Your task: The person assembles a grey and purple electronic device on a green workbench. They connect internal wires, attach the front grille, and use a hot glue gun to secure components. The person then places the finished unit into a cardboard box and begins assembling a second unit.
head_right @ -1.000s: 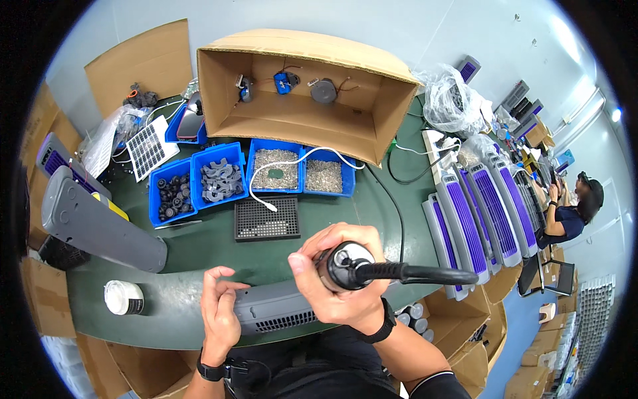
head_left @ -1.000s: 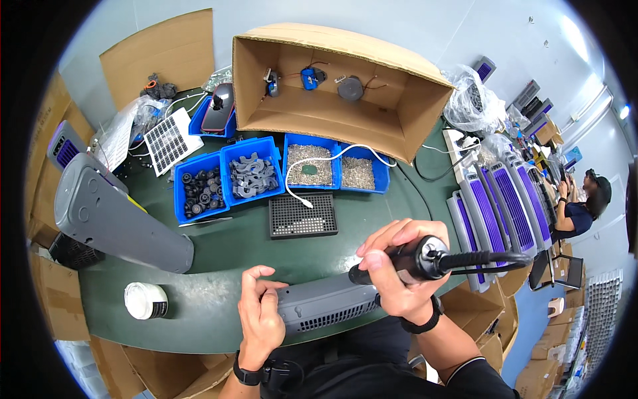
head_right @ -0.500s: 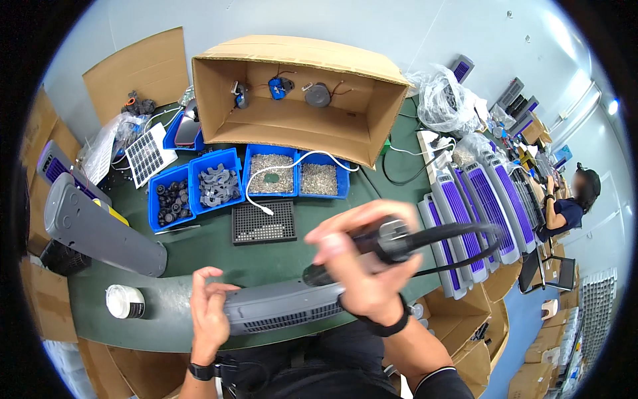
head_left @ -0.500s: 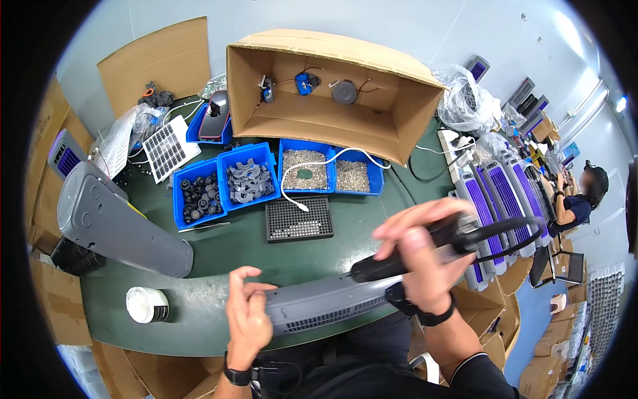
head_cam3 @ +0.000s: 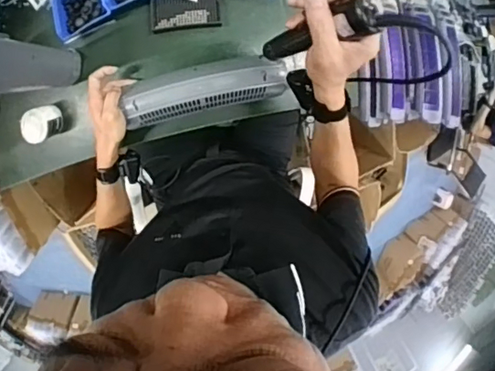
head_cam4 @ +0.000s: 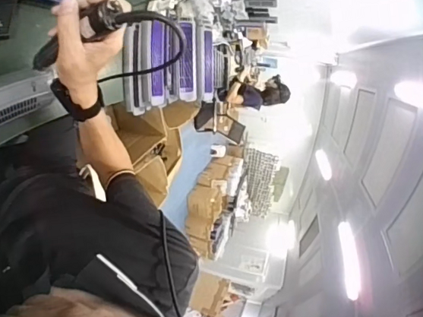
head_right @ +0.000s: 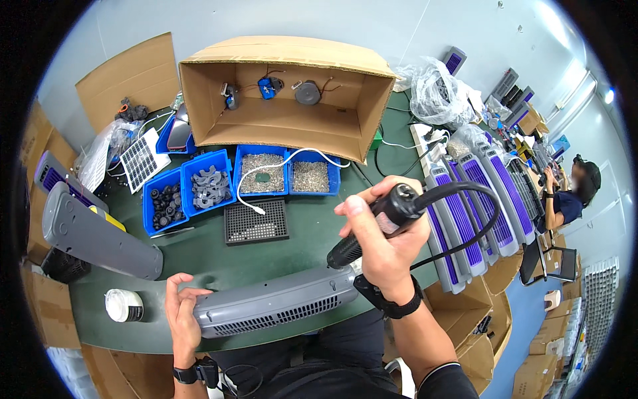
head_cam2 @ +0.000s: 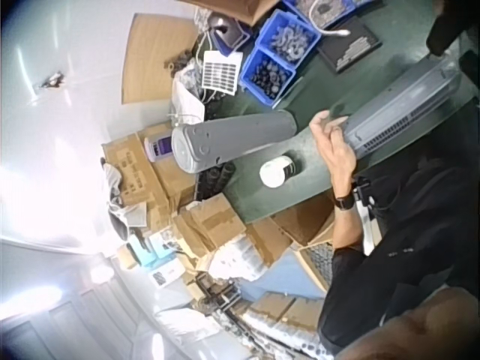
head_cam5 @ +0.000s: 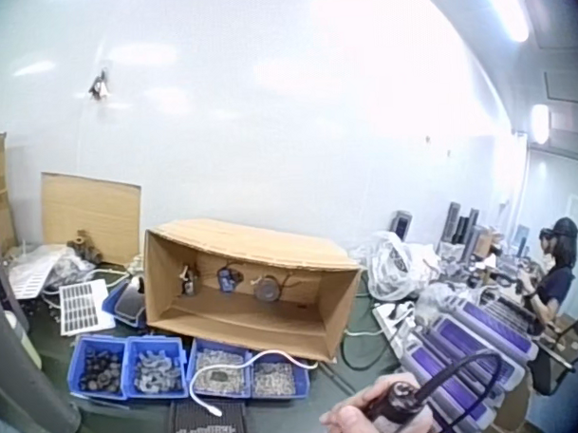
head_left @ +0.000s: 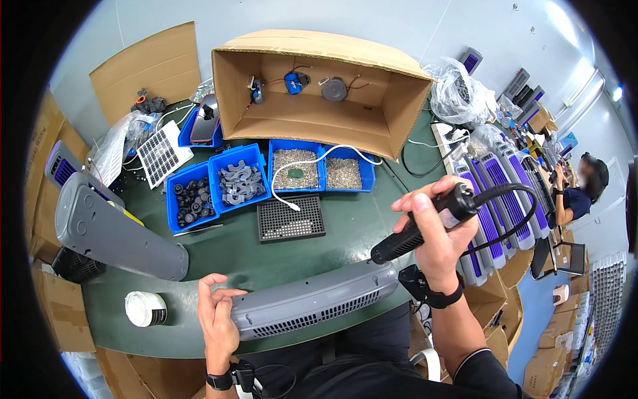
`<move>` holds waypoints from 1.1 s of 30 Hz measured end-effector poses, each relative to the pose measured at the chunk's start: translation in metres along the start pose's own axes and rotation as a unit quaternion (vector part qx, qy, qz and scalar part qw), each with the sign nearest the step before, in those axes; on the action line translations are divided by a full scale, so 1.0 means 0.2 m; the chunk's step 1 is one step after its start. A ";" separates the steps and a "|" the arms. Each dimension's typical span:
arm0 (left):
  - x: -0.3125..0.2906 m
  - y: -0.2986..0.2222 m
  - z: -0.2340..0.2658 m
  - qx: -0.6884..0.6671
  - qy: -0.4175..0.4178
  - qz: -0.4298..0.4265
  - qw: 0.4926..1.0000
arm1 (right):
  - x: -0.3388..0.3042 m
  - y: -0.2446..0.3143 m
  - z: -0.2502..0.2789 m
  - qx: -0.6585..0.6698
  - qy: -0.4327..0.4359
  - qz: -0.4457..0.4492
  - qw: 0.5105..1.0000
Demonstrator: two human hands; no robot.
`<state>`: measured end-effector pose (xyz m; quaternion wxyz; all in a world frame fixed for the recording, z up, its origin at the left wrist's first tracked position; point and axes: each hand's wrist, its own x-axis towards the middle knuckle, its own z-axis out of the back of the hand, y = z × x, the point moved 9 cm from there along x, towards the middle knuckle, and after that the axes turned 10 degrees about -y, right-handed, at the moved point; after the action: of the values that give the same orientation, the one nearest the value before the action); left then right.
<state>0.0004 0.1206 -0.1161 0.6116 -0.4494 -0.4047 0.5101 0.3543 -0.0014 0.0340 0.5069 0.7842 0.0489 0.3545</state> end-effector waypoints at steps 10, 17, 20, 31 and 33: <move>-0.01 0.01 -0.01 -0.002 -0.005 0.028 1.000 | -0.03 0.12 0.01 0.020 0.022 0.053 0.998; -0.02 0.01 -0.01 -0.040 -0.021 0.026 0.999 | -0.05 0.06 -0.01 -0.032 0.012 0.023 0.999; -0.01 0.06 0.00 -0.022 -0.014 0.011 1.000 | -0.11 0.03 -0.01 -0.065 0.038 0.055 0.996; -0.02 0.03 0.00 -0.031 -0.018 0.019 0.999 | -0.14 0.05 -0.02 -0.081 0.018 0.043 0.996; -0.02 0.04 0.00 -0.032 -0.017 0.024 0.999 | -0.17 0.05 0.01 -0.063 -0.013 0.047 0.997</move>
<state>-0.0027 0.1177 -0.1238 0.5774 -0.4700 -0.4200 0.5190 0.3277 -0.0223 0.0238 0.5386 0.7568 -0.0166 0.3700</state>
